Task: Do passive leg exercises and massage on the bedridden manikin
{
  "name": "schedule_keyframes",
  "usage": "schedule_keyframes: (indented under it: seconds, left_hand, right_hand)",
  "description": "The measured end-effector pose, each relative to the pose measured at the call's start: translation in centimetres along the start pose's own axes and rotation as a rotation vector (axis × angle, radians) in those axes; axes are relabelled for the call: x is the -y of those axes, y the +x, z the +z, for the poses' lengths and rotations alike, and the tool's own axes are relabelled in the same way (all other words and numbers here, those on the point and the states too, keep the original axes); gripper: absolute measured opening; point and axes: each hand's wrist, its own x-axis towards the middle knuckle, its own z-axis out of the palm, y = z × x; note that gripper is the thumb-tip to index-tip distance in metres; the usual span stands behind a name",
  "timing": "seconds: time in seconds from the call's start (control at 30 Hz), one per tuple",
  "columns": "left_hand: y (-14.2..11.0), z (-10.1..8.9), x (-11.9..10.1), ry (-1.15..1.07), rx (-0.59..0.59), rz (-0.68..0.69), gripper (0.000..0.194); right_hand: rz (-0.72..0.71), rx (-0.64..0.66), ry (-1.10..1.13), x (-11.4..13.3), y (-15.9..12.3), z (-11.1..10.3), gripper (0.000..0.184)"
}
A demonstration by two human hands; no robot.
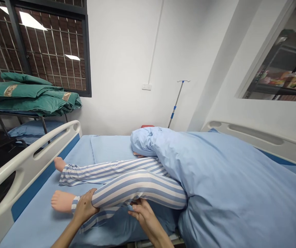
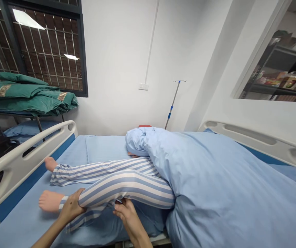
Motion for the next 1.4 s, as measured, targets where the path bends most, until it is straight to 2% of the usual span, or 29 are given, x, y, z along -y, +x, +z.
schedule_keyframes:
  seconds: [0.17, 0.33, 0.47, 0.57, 0.67, 0.77, 0.87, 1.03, 1.23, 1.3, 1.4]
  left_hand:
    - [-0.2, -1.3, 0.2, 0.092, 0.049, 0.085, 0.050]
    - [0.0, -3.0, 2.0, 0.205, 0.001, 0.152, 0.058]
    - [0.0, -6.5, 3.9, 0.360, -0.047, 0.223, 0.060]
    - [-0.4, -9.7, 4.5, 0.487, -0.029, 0.247, 0.057]
    - [-1.1, -11.6, 4.1, 0.596, 0.004, 0.254, 0.059]
    - [-1.7, -11.8, 3.5, 0.659, 0.044, 0.239, 0.061]
    - [-2.1, -11.0, 3.5, 0.663, 0.061, 0.186, 0.063]
    - [-2.1, -10.4, 4.0, 0.625, 0.034, 0.178, 0.061]
    - [-0.6, -10.8, 3.3, 0.492, -0.053, 0.163, 0.060]
    - [0.2, -10.1, 2.8, 0.426, -0.082, 0.160, 0.060]
    - [1.3, -7.8, 1.8, 0.295, -0.109, 0.127, 0.061]
  right_hand:
    - [-0.028, -0.058, 0.032, -1.5, -0.3, -0.3, 0.039]
    - [-0.001, -0.022, 0.076, -1.7, -0.5, -0.3, 0.035]
    - [0.053, -0.044, 0.146, -3.3, -0.2, -0.1, 0.032]
    - [0.132, -0.060, 0.228, -6.0, 0.6, -0.1, 0.030]
    - [0.209, -0.104, 0.308, -9.2, 1.7, -0.2, 0.026]
    - [0.241, -0.131, 0.356, -11.7, 2.6, -0.5, 0.024]
    - [0.258, -0.116, 0.376, -12.7, 3.1, -0.9, 0.021]
    - [0.284, -0.089, 0.368, -11.2, 2.5, -0.8, 0.022]
    - [0.166, 0.039, 0.349, -6.3, 1.3, 0.2, 0.019]
    - [0.123, 0.068, 0.322, -4.2, 1.1, 0.3, 0.020]
    - [0.049, 0.068, 0.275, -0.9, 1.0, 0.4, 0.017]
